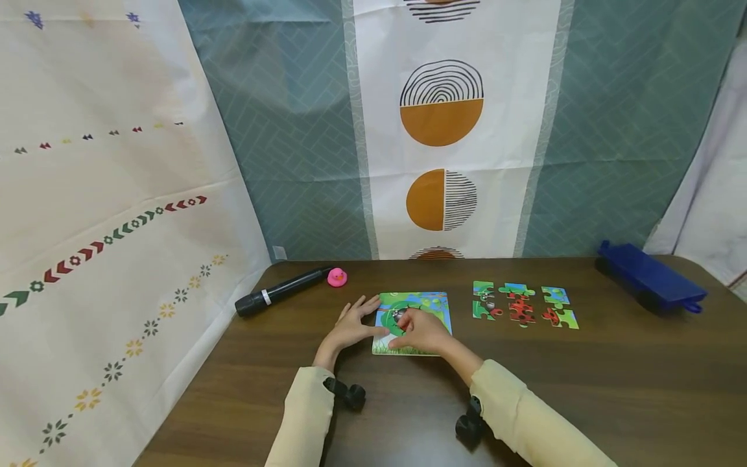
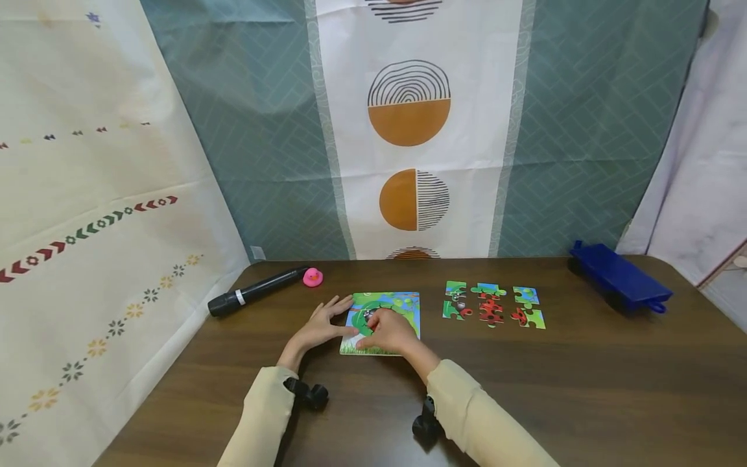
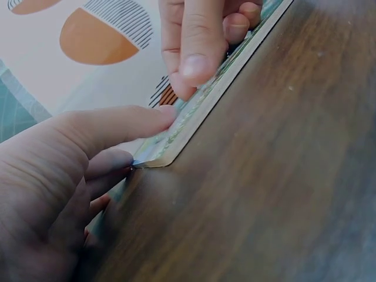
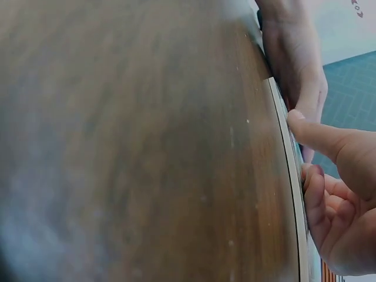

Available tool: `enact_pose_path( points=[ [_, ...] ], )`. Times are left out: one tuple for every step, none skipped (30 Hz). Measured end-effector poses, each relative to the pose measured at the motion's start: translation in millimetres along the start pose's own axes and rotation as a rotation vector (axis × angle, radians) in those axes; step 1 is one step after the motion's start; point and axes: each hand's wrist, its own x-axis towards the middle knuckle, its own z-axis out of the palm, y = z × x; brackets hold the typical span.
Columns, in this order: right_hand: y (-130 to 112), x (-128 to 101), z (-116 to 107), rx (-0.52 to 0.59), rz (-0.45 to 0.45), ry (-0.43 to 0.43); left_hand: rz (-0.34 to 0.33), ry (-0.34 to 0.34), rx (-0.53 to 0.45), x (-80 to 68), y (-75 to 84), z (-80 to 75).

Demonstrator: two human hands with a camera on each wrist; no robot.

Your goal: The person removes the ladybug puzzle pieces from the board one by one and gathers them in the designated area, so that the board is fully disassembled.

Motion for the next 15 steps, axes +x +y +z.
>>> enact_pose_path(
  points=[
    [-1.1, -0.3, 0.5, -0.02, -0.002, 0.002, 0.005, 0.001, 0.001, -0.4, -0.4, -0.8],
    [-2.2, -0.4, 0.9, -0.039, -0.002, 0.001, 0.014, 0.002, 0.004, -0.8, -0.8, -1.4],
    [-3.1, -0.2, 1.5, -0.052, 0.0, 0.003, 0.022, 0.004, 0.004, -1.1, -1.1, -1.9],
    [-3.8, 0.2, 2.1, -0.069, -0.001, 0.002, 0.029, 0.008, 0.003, -1.6, -1.2, -2.3],
    [-4.3, 0.6, 2.5, -0.083, 0.0, 0.003, 0.035, 0.013, 0.001, -2.0, -1.3, -2.4],
    [-4.6, 1.1, 3.0, -0.096, 0.002, 0.002, 0.039, 0.018, 0.005, -2.3, -1.4, -2.4],
    [-5.0, 1.5, 3.2, -0.102, 0.003, 0.002, 0.042, 0.022, 0.012, -2.6, -1.3, -2.5],
    [-5.5, 2.0, 3.3, -0.102, 0.01, 0.0, 0.045, 0.024, 0.015, -2.7, -1.3, -2.3],
    [-5.7, 2.3, 3.1, -0.104, 0.013, 0.001, 0.047, 0.027, 0.015, -2.7, -1.4, -2.1],
    [-5.7, 1.8, 3.0, -0.104, 0.012, 0.0, 0.048, 0.03, 0.016, -2.4, -1.7, -1.6],
    [-5.9, 1.0, 2.6, -0.098, 0.012, -0.001, 0.047, 0.031, 0.017, -2.3, -1.8, -1.3],
    [-5.9, 0.5, 2.1, -0.093, 0.011, -0.003, 0.042, 0.029, 0.02, -2.0, -1.7, -1.1],
    [-5.9, -0.4, 1.8, -0.087, 0.009, -0.004, 0.039, 0.028, 0.016, -1.8, -1.7, -0.9],
    [-5.6, -1.1, 1.7, -0.082, 0.007, -0.005, 0.032, 0.024, 0.014, -1.6, -1.7, -0.7],
    [-5.1, -1.7, 1.5, -0.077, 0.006, -0.005, 0.029, 0.023, 0.011, -1.5, -1.6, -0.6]
  ],
)
